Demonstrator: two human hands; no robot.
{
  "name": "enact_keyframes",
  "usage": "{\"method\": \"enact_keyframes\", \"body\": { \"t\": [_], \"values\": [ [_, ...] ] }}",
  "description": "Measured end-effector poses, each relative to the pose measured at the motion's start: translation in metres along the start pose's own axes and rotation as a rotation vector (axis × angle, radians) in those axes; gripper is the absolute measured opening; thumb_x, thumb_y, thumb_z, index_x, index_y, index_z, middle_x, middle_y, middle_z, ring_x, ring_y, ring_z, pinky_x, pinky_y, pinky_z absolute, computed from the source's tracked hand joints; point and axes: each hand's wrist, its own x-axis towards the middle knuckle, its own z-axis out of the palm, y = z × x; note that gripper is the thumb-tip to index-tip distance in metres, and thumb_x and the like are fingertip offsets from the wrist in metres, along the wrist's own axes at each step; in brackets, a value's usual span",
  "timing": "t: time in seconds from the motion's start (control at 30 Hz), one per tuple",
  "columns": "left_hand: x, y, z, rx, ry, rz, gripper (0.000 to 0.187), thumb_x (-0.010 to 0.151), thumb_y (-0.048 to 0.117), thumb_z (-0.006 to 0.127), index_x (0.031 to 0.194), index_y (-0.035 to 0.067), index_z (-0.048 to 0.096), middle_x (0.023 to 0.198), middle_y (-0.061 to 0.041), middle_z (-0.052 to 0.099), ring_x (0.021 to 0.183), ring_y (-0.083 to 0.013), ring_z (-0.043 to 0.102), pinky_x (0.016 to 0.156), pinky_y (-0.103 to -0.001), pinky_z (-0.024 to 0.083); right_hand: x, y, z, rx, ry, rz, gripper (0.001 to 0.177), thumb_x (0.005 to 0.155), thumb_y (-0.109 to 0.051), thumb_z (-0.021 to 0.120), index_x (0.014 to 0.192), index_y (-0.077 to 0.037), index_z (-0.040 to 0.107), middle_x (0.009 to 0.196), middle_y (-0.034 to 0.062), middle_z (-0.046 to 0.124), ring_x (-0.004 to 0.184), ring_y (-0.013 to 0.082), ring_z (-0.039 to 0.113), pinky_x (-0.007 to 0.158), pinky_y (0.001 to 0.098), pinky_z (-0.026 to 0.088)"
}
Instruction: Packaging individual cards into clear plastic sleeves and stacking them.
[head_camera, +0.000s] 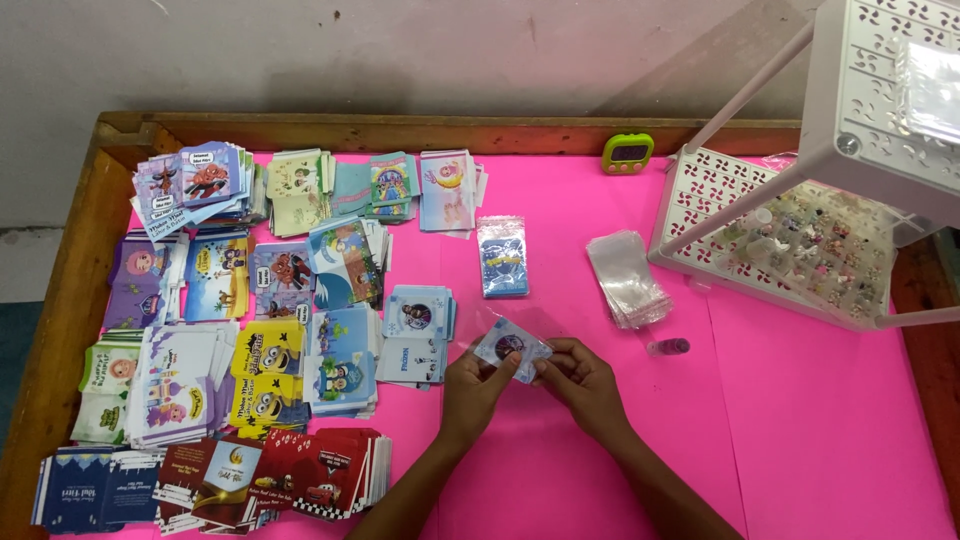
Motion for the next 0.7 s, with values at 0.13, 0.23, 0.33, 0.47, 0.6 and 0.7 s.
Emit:
{"method": "enact_keyframes", "body": {
  "t": [0.13, 0.23, 0.33, 0.47, 0.6, 0.7],
  "values": [
    [0.001, -0.002, 0.001, 0.084, 0.016, -0.06, 0.027, 0.084, 0.032, 0.079, 0.098, 0.009, 0.078, 0.085, -0.002, 0.079, 0.076, -0.0102, 0.068, 0.064, -0.028, 0.053, -0.001, -0.001, -0.002, 0.022, -0.029, -0.023, 0.029, 0.089, -0.004, 0.072, 0.117, 0.004, 0.066, 0.097, 0.0202, 0.079, 0.091, 0.0261, 0.076, 0.085, 0.0384, 0.067],
    [0.001, 0.003, 0.0, 0.06, 0.034, -0.091, 0.031, 0.083, 0.031, 0.078, 0.106, 0.01, 0.078, 0.097, -0.004, 0.083, 0.09, -0.0138, 0.076, 0.076, -0.029, 0.06, -0.001, 0.0, -0.003, 0.01, -0.023, 0.018, 0.031, 0.089, -0.006, 0.073, 0.119, 0.001, 0.067, 0.101, 0.0187, 0.079, 0.092, 0.023, 0.074, 0.083, 0.0334, 0.062],
    [0.013, -0.025, -0.008, -0.075, 0.074, -0.102, 0.034, 0.086, 0.029, 0.084, 0.11, 0.005, 0.079, 0.093, -0.011, 0.079, 0.086, -0.0158, 0.07, 0.083, -0.035, 0.057, -0.003, -0.004, 0.003, 0.085, -0.075, -0.11, 0.032, 0.097, -0.004, 0.062, 0.127, 0.005, 0.062, 0.099, 0.021, 0.077, 0.091, 0.0253, 0.076, 0.084, 0.0401, 0.064],
    [0.013, -0.024, -0.01, -0.164, 0.083, -0.079, 0.03, 0.088, 0.024, 0.084, 0.106, 0.001, 0.078, 0.091, -0.012, 0.075, 0.086, -0.0151, 0.066, 0.081, -0.035, 0.055, -0.003, -0.005, 0.005, 0.096, -0.084, -0.098, 0.03, 0.097, 0.0, 0.06, 0.125, 0.009, 0.063, 0.101, 0.0226, 0.077, 0.089, 0.0245, 0.076, 0.08, 0.0364, 0.065],
    [0.003, 0.002, -0.006, -0.194, 0.066, -0.068, 0.029, 0.086, 0.024, 0.087, 0.099, -0.001, 0.078, 0.084, -0.011, 0.073, 0.082, -0.0134, 0.064, 0.077, -0.033, 0.054, -0.001, 0.007, 0.001, 0.079, -0.066, -0.126, 0.029, 0.091, 0.004, 0.07, 0.119, 0.009, 0.065, 0.095, 0.0224, 0.077, 0.079, 0.023, 0.076, 0.07, 0.036, 0.067],
    [0.006, -0.007, -0.003, -0.214, 0.005, -0.061, 0.032, 0.085, 0.021, 0.087, 0.105, -0.002, 0.078, 0.09, -0.012, 0.075, 0.085, -0.0146, 0.065, 0.081, -0.034, 0.056, 0.005, 0.016, -0.005, 0.099, -0.058, -0.127, 0.032, 0.089, 0.005, 0.072, 0.119, 0.007, 0.063, 0.091, 0.0225, 0.076, 0.074, 0.0235, 0.075, 0.065, 0.0355, 0.067]
  ]
}}
